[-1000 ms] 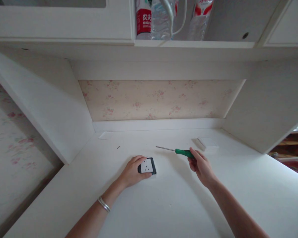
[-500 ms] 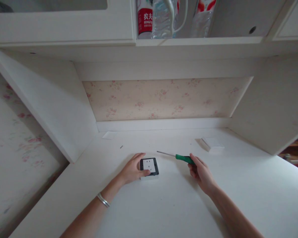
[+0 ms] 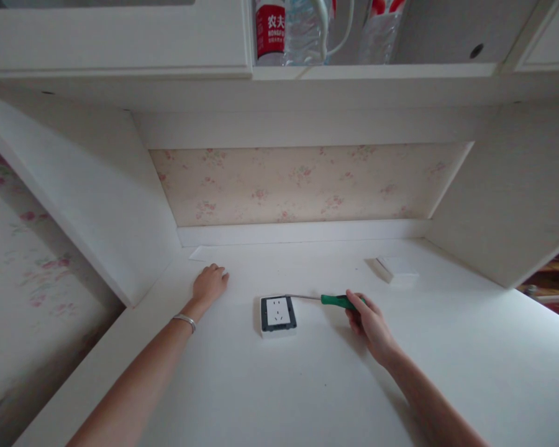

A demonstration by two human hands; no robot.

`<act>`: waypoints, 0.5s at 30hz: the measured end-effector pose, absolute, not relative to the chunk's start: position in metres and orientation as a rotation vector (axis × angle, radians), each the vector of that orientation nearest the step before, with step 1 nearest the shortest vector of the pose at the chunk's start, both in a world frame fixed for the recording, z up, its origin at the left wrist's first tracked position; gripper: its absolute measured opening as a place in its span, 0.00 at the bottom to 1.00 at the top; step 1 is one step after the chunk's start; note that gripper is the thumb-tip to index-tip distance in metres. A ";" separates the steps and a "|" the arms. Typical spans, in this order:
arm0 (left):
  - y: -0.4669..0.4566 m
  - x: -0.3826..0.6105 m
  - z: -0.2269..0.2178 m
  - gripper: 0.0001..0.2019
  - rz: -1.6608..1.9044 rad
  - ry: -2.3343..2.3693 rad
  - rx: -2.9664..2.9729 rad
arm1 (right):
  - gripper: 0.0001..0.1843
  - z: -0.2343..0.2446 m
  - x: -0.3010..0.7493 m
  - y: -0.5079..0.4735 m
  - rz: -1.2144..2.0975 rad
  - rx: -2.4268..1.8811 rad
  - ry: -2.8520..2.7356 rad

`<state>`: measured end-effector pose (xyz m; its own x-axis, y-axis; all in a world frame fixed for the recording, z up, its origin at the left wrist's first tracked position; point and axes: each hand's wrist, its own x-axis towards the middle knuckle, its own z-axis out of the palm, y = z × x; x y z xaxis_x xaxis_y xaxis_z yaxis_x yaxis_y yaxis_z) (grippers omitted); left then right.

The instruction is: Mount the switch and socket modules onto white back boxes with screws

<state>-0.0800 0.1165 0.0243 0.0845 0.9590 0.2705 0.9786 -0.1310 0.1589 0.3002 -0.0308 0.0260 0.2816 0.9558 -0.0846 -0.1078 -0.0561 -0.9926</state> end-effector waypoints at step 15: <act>0.114 -0.056 0.016 0.10 -0.855 -1.900 -2.453 | 0.21 0.026 0.305 -0.032 1.070 -1.313 -0.909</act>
